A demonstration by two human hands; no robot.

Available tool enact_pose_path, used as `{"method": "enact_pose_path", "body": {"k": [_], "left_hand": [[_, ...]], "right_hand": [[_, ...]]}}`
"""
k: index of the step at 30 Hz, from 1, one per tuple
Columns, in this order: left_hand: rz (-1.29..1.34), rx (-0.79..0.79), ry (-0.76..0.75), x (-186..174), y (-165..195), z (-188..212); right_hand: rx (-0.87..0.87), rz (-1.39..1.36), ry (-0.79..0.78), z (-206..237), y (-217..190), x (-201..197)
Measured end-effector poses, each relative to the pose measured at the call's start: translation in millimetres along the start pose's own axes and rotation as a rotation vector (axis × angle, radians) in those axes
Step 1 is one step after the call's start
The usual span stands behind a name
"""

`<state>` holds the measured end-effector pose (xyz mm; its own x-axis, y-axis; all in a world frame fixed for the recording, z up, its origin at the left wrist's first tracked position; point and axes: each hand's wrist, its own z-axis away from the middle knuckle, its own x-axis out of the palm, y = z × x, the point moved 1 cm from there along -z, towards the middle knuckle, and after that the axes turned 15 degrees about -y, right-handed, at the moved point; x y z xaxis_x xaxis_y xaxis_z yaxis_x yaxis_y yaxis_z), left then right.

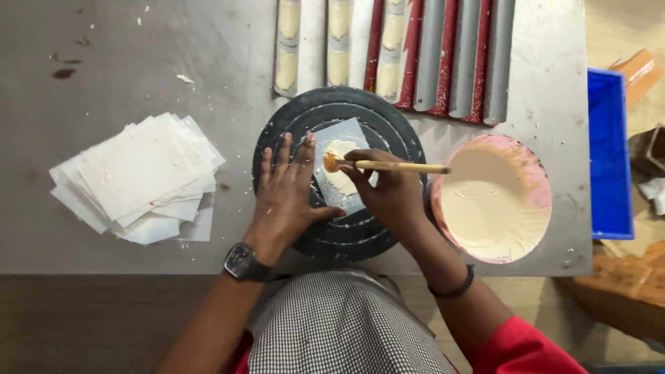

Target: The person repeatedly picks a square paper sheet, places it on a rotating tray, and uses a brush to apply a beige paste from a bowl onto the sheet. After coating, the person folds the sheet and places it into a red or gray metal mold on the table.

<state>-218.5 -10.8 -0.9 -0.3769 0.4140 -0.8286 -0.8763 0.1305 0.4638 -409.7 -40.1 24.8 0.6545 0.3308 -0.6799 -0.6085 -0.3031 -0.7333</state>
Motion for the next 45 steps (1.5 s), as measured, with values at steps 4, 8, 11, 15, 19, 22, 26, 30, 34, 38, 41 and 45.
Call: {"method": "enact_pose_path", "body": {"k": [4, 8, 11, 15, 19, 22, 26, 30, 34, 38, 41, 45], "left_hand": [[0.021, 0.019, 0.019, -1.8, -1.3, 1.8], [0.03, 0.016, 0.002, -0.7, -3.3, 2.1], [0.021, 0.043, 0.028, 0.1, -3.5, 2.5], [0.044, 0.026, 0.014, 0.2, -4.0, 2.2], [0.015, 0.059, 0.059, 1.0, -4.6, 1.4], [0.014, 0.066, 0.088, 4.0, -5.3, 2.5], [0.01, 0.06, 0.063, 7.0, -6.0, 2.7], [0.001, 0.046, 0.053, 5.9, -5.9, 1.3], [0.0, 0.068, 0.073, 3.0, -2.8, 2.1], [0.002, 0.11, 0.069, -3.3, -4.0, 1.8], [0.055, 0.038, -0.083, -12.6, -13.7, -7.8], [0.376, 0.081, 0.176, -25.7, -25.2, -18.3]], "right_hand": [[-0.135, 0.234, 0.07, -16.4, -16.3, -8.9], [-0.133, 0.231, 0.074, -17.5, -6.0, -10.3], [-0.228, 0.422, 0.029, -14.4, -2.4, -8.4], [0.151, 0.039, 0.134, -11.3, -4.1, -15.5], [-0.138, 0.315, 0.008, -5.2, -9.2, -17.3], [-0.009, 0.269, 0.057, 1.3, 4.1, -17.3], [-0.223, 0.329, 0.007, 11.5, 19.7, -16.9], [0.094, 0.064, 0.114, 19.5, 20.5, -21.8], [-0.122, 0.209, 0.007, 23.6, 5.9, -34.6], [-0.166, -0.038, 0.172, 29.4, 2.5, -51.2], [-0.33, -0.069, 0.186, 33.5, 0.8, -39.3], [-0.092, -0.614, 0.15, 39.1, 20.2, -21.6]]}}
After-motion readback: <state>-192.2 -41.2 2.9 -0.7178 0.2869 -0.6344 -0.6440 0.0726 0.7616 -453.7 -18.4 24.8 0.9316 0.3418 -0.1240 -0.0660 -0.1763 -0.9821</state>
